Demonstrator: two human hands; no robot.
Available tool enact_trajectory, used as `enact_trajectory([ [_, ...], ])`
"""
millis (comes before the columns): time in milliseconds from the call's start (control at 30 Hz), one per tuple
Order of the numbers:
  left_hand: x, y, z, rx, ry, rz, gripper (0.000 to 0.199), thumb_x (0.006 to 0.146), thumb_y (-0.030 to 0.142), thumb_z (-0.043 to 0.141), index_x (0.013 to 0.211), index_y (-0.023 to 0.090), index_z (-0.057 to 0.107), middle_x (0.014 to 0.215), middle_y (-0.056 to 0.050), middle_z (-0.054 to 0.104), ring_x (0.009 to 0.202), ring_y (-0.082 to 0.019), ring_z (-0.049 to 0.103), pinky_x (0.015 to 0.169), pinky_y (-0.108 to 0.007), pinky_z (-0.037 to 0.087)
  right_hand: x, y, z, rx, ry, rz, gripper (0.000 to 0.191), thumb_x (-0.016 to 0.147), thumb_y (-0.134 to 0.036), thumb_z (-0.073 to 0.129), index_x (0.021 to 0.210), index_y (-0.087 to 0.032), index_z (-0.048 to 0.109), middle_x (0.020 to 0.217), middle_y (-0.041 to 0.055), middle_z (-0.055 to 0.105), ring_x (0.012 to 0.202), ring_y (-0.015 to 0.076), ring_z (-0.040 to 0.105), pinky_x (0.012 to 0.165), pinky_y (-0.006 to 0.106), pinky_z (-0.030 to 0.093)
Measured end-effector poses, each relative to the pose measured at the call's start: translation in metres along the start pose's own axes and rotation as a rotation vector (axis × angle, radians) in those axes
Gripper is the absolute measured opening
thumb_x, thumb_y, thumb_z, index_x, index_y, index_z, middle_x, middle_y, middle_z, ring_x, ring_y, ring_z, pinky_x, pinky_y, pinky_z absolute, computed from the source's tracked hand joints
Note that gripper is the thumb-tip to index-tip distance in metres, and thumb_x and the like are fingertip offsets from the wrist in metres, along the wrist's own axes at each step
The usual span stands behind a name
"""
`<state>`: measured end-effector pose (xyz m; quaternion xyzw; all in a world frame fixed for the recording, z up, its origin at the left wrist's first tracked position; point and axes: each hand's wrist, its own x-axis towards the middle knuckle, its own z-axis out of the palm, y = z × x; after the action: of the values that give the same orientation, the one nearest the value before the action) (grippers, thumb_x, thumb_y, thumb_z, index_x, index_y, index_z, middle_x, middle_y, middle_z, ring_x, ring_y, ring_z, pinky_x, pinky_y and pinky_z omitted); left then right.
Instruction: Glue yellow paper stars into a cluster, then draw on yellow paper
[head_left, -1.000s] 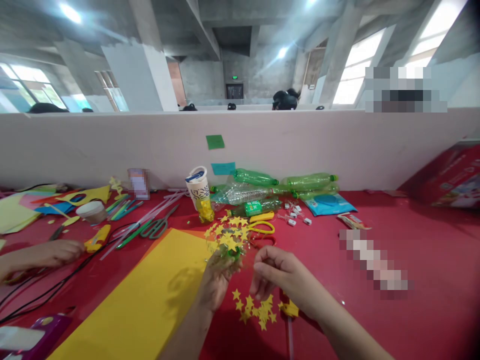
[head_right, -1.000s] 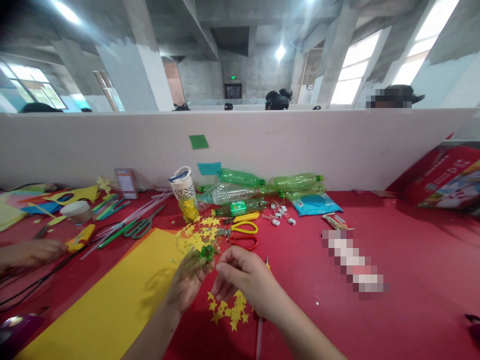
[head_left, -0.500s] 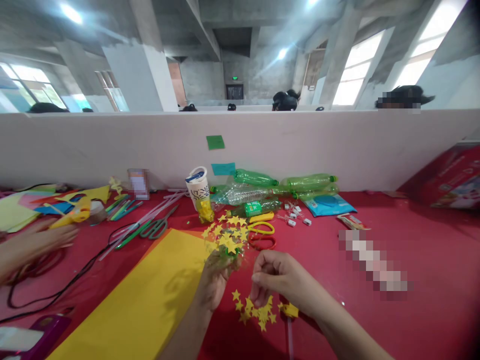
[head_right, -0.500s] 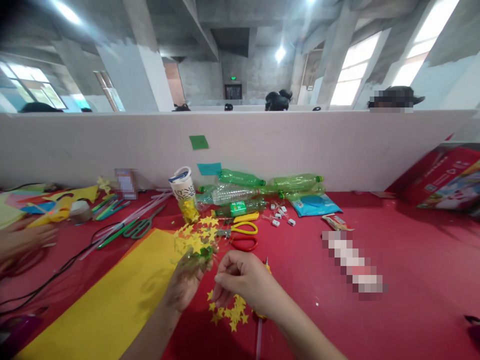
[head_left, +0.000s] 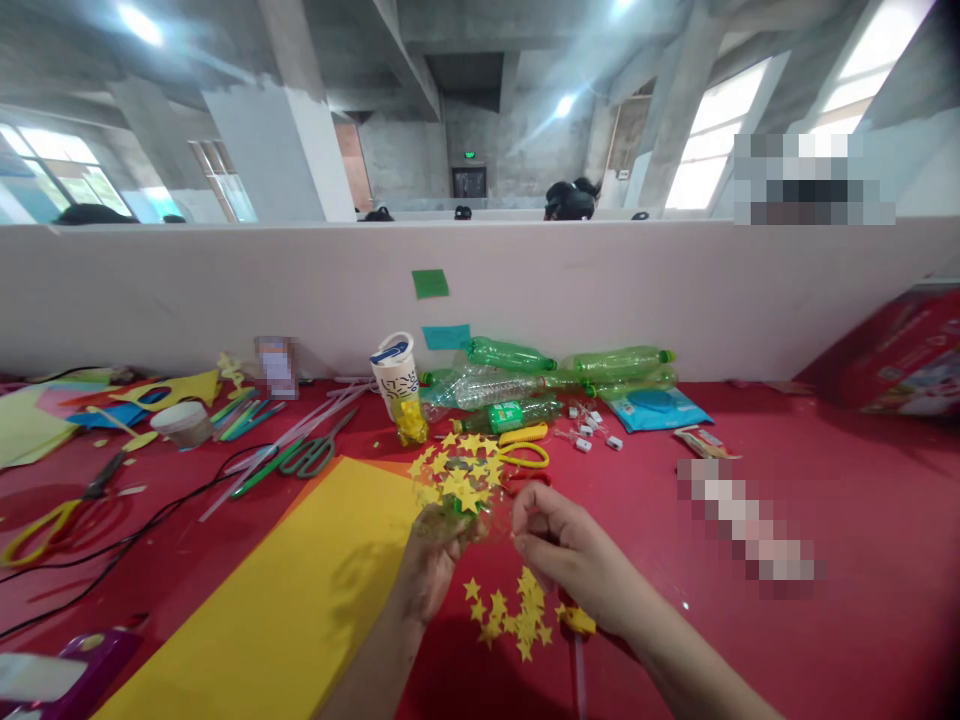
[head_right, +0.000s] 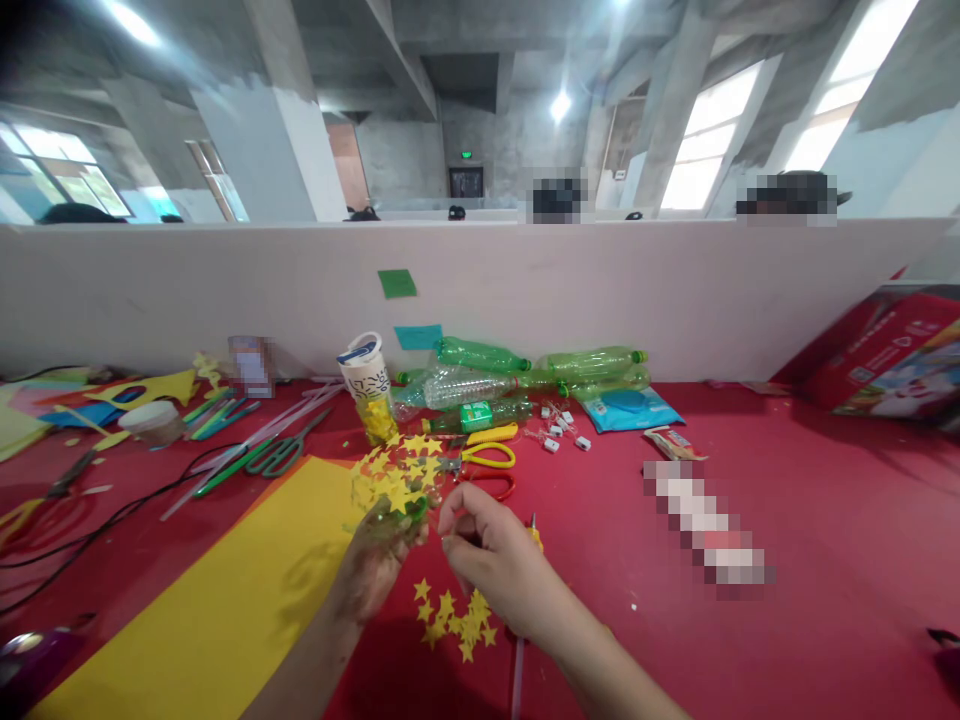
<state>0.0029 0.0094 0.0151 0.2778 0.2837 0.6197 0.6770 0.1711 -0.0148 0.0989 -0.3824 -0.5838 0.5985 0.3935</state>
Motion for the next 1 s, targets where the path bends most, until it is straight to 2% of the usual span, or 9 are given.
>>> enact_trajectory([
  [200,-0.001,0.0,0.0,-0.001,0.009,0.001,0.011,0.061,0.015,0.072,0.066,0.018,0.062,0.071,0.002,0.064,0.066,-0.013,0.059,0.063,-0.027,0.045,-0.001,0.004,0.006,0.019,-0.022,0.052,0.01,0.079,-0.013,0.04,0.081,-0.022,0.039,0.05,-0.0099,0.048,0.039,0.0064,0.044,0.039,0.016,0.033],
  [300,-0.001,0.0,0.0,0.0,0.02,0.005,0.013,0.06,0.015,0.073,0.066,0.019,0.062,0.074,0.002,0.066,0.068,-0.014,0.06,0.064,-0.027,0.045,0.001,0.007,0.006,-0.014,0.051,0.052,0.008,0.08,-0.014,0.041,0.08,-0.022,0.04,0.046,-0.0115,0.045,0.035,0.005,0.041,0.035,0.013,0.031],
  [367,-0.001,0.0,0.0,0.006,0.025,0.005,0.013,0.06,0.016,0.073,0.065,0.018,0.062,0.073,0.001,0.066,0.068,-0.014,0.06,0.064,-0.027,0.045,0.001,0.006,0.005,-0.008,0.04,0.068,0.005,0.082,-0.018,0.043,0.085,-0.022,0.043,0.047,-0.0105,0.049,0.035,0.0057,0.044,0.036,0.014,0.033],
  [433,-0.001,0.001,0.0,0.014,0.031,0.011,0.012,0.06,0.017,0.073,0.066,0.018,0.063,0.07,0.001,0.065,0.066,-0.014,0.059,0.064,-0.027,0.045,0.001,0.004,0.003,0.012,-0.029,0.078,0.008,0.084,-0.025,0.045,0.09,-0.02,0.047,0.054,-0.0059,0.058,0.041,0.0086,0.053,0.041,0.018,0.041],
  [500,-0.001,0.002,0.0,0.018,0.038,0.017,0.012,0.059,0.018,0.073,0.066,0.018,0.064,0.067,0.001,0.064,0.065,-0.013,0.058,0.063,-0.026,0.044,0.0,0.0,0.001,0.005,-0.079,0.051,0.013,0.086,-0.03,0.047,0.089,-0.018,0.05,0.067,0.0,0.065,0.057,0.0124,0.063,0.053,0.023,0.048],
  [567,0.0,0.003,0.001,0.016,0.046,0.021,0.013,0.058,0.018,0.074,0.067,0.018,0.064,0.068,0.001,0.064,0.066,-0.013,0.059,0.065,-0.026,0.045,-0.001,-0.003,-0.001,-0.018,-0.089,0.029,0.014,0.087,-0.031,0.047,0.085,-0.018,0.051,0.078,0.0034,0.067,0.07,0.0146,0.066,0.062,0.026,0.05],
  [767,-0.001,0.003,0.001,0.001,0.051,0.011,0.014,0.059,0.015,0.074,0.068,0.018,0.064,0.073,0.001,0.064,0.07,-0.013,0.059,0.067,-0.026,0.046,-0.006,-0.009,0.0,-0.011,-0.119,0.01,0.008,0.088,-0.026,0.046,0.082,-0.021,0.042,0.076,-0.0001,0.065,0.071,0.014,0.065,0.066,0.027,0.05],
  [900,-0.001,0.002,0.001,-0.009,0.045,0.007,0.014,0.058,0.015,0.074,0.066,0.018,0.063,0.071,0.002,0.064,0.069,-0.013,0.059,0.068,-0.026,0.046,-0.006,-0.008,-0.001,-0.262,-0.095,-0.021,0.003,0.086,-0.022,0.045,0.084,-0.022,0.047,0.068,-0.0026,0.06,0.062,0.012,0.059,0.055,0.022,0.042],
  [1000,-0.002,0.001,0.0,-0.013,0.043,-0.005,0.015,0.058,0.015,0.075,0.067,0.018,0.064,0.07,0.002,0.065,0.067,-0.013,0.06,0.065,-0.026,0.046,-0.005,-0.006,-0.002,-0.534,-0.045,-0.11,0.009,0.083,-0.02,0.049,0.089,-0.023,0.054,0.063,-0.0039,0.056,0.056,0.0109,0.05,0.051,0.022,0.035],
])
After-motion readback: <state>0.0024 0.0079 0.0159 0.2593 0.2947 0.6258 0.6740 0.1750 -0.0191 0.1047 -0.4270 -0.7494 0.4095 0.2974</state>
